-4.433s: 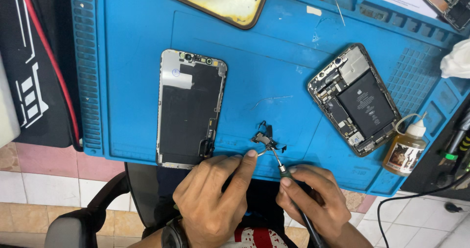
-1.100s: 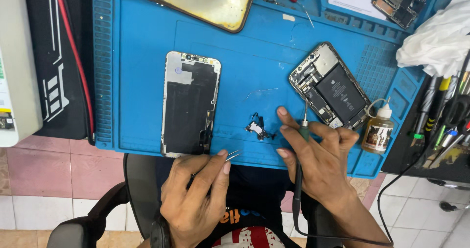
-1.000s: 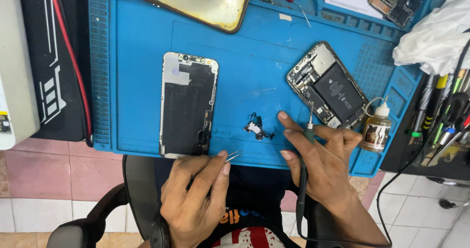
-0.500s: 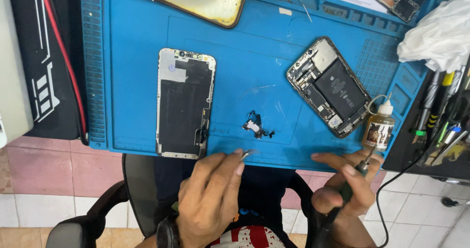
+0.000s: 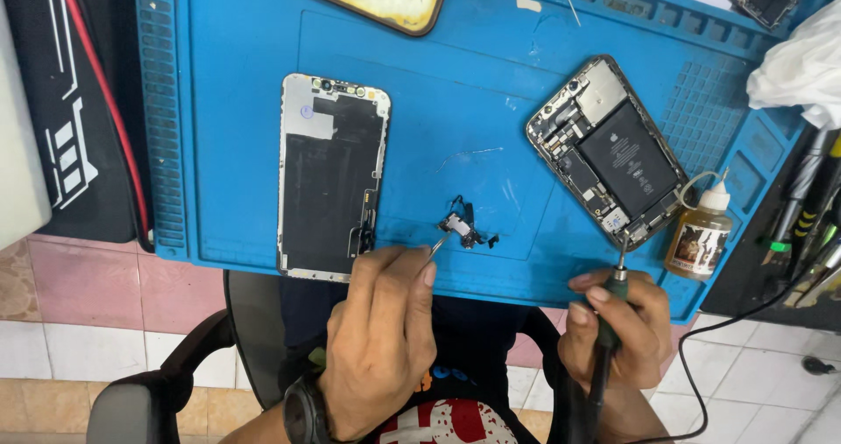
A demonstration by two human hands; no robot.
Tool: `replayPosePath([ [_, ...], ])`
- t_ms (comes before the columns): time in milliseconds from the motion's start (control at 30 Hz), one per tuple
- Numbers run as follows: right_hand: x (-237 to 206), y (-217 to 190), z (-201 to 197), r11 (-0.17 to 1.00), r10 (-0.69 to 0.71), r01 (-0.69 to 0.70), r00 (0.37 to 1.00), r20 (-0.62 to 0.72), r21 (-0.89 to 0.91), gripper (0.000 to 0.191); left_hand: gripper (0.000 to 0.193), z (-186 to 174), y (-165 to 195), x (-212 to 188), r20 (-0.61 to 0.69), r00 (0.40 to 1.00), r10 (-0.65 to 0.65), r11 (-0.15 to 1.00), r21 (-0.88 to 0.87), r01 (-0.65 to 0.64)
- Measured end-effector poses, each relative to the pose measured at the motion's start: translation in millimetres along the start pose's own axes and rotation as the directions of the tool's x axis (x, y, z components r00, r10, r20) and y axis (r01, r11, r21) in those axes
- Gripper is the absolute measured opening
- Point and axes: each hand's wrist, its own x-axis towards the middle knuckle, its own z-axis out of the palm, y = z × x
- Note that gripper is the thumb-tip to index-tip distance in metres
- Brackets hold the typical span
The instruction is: The person solders a small phone component on a blue repair mat, holding the part with tweezers and applying the soldering iron to its contacts. They apply liquid flux from a bottle onto the part, then continue soldering and manipulating the component with tweezers and the iron.
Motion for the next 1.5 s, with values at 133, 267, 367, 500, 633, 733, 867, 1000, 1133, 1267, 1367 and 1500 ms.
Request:
replayPosePath([
  [133,3,-3,5,0.999,-0.009,0.01,1.0,0.017,-0.034,0.022,0.034,-3,3,4,0.04,0.997,-0.067,0.995,-0.078,0.07],
  [267,7,-8,8,0.999,-0.001,0.001,1.0,0.002,-0.048,0.02,0.035,-6,7,8,0.13,0.983,-0.133,0.991,0.045,0.129],
  [367,11,-10,9,0.993,-0.082,0.086,0.995,0.05,-0.081,0.014,0.037,-4,5,14,0.152,0.982,-0.109,0.994,0.031,0.105],
  [500,13,-13,8,0.983,-0.11,0.114,0.993,0.042,-0.141,0.012,0.031,-1,7,15,0.129,0.985,-0.116,0.992,0.062,0.109],
  [633,13,-15,7,0.98,-0.135,0.138,0.99,0.03,-0.142,0.013,0.027,0,11,10,0.111,0.987,-0.112,0.992,0.061,0.106],
  [733,12,-15,6,0.98,-0.151,0.151,0.989,0.011,-0.13,0.013,0.023,1,13,6,0.079,0.992,-0.098,0.994,0.051,0.095],
  [867,12,-17,4,0.989,-0.129,0.128,0.991,-0.021,-0.068,0.015,0.022,-1,14,4,0.016,1.0,0.008,1.0,0.014,-0.009],
  [1000,13,-23,0,0.991,-0.137,0.136,0.989,-0.061,-0.023,0.022,0.024,-9,15,8,0.017,0.996,0.091,0.996,0.02,-0.092],
  [1133,15,-30,-2,0.987,-0.162,0.161,0.984,-0.069,-0.018,0.023,0.018,-20,22,13,0.009,0.998,0.056,0.989,-0.138,-0.054],
  [1267,13,-41,-9,0.994,-0.104,0.103,0.994,-0.047,-0.02,0.021,0.015,-35,34,19,0.127,0.972,-0.199,0.936,-0.268,0.227],
  [1367,12,-51,-17,0.995,-0.002,0.008,0.998,-0.064,0.103,0.02,0.013,-52,50,18,0.295,0.913,-0.281,0.733,-0.548,0.403],
  [1500,11,-67,-33,0.962,0.064,-0.027,0.99,-0.126,0.272,0.021,0.015,-73,77,3,0.325,0.903,-0.281,0.606,-0.67,0.429],
])
